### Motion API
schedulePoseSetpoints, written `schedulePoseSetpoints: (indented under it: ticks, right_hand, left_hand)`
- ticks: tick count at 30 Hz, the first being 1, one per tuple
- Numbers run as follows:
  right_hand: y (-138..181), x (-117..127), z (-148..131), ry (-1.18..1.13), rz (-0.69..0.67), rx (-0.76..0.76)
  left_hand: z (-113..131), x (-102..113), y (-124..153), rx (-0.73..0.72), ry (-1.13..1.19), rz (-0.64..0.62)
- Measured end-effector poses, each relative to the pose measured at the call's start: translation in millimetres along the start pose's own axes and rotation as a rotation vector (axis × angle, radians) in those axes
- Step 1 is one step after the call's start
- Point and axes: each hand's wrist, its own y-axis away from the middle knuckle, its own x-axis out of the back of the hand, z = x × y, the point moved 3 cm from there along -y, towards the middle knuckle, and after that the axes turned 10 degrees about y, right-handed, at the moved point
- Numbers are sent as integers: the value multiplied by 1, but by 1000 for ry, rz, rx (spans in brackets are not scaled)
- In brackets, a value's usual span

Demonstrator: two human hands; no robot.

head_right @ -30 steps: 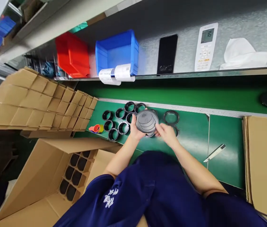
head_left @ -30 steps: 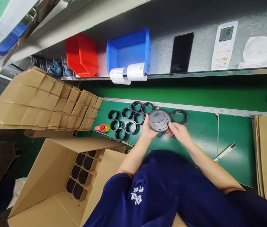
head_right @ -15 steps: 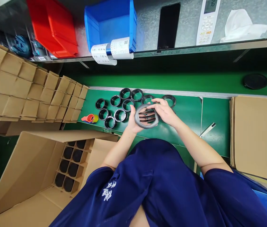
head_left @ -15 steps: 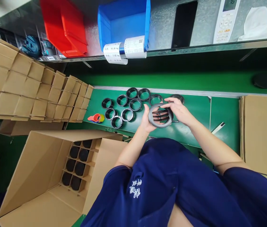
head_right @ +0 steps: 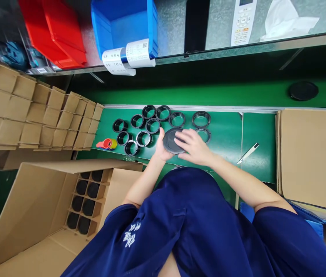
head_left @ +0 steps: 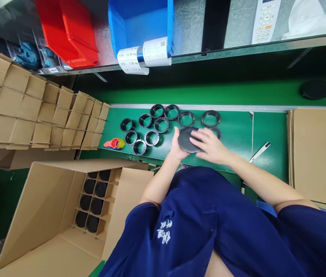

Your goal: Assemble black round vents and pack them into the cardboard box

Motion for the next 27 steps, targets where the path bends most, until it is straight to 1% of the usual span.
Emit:
schedulePoseSetpoints:
  ticks: [1, 2, 5, 7, 9, 12, 14, 16, 19, 21, 24, 25, 27]
  right_hand:
    - [4, -11, -4, 49, -64, 24]
    - [7, -22, -7, 77, -122, 13]
    - [14, -52, -5, 73, -242, -121]
    - [15, -66, 5, 51, -288, -208]
    - [13, -73, 27, 100, -247, -361]
    - [13, -79, 70, 287, -117, -645]
    - [17, -86, 92, 380, -106, -724]
    - [26, -95, 103, 426, -150, -729]
    - [38, -105, 106, 441, -200, -704]
    - [39, -104, 105, 435, -153, -670]
    - [30, -102, 100, 418, -20, -542]
    - [27, -104, 98, 405, -10, -488]
    - [22, -113, 95, 372, -61, -410]
  left_hand:
    - [-4, 7, -2, 10, -26, 42]
    - [-8, 14, -5, 35, -55, 81]
    - [-25, 32, -11, 115, -134, 163]
    - [-32, 41, -15, 137, -163, 187]
    - [-32, 48, -18, 138, -175, 217]
    - [-24, 60, -20, 89, -192, 276]
    - [-19, 68, -18, 71, -207, 285]
    - [-16, 77, -14, 79, -219, 277]
    - [-15, 91, -7, 76, -222, 302]
    - [-14, 99, -5, 82, -207, 356]
    - [-12, 105, -6, 103, -195, 473]
    - [-10, 104, -9, 106, -198, 506]
    - [-6, 101, -16, 95, -209, 548]
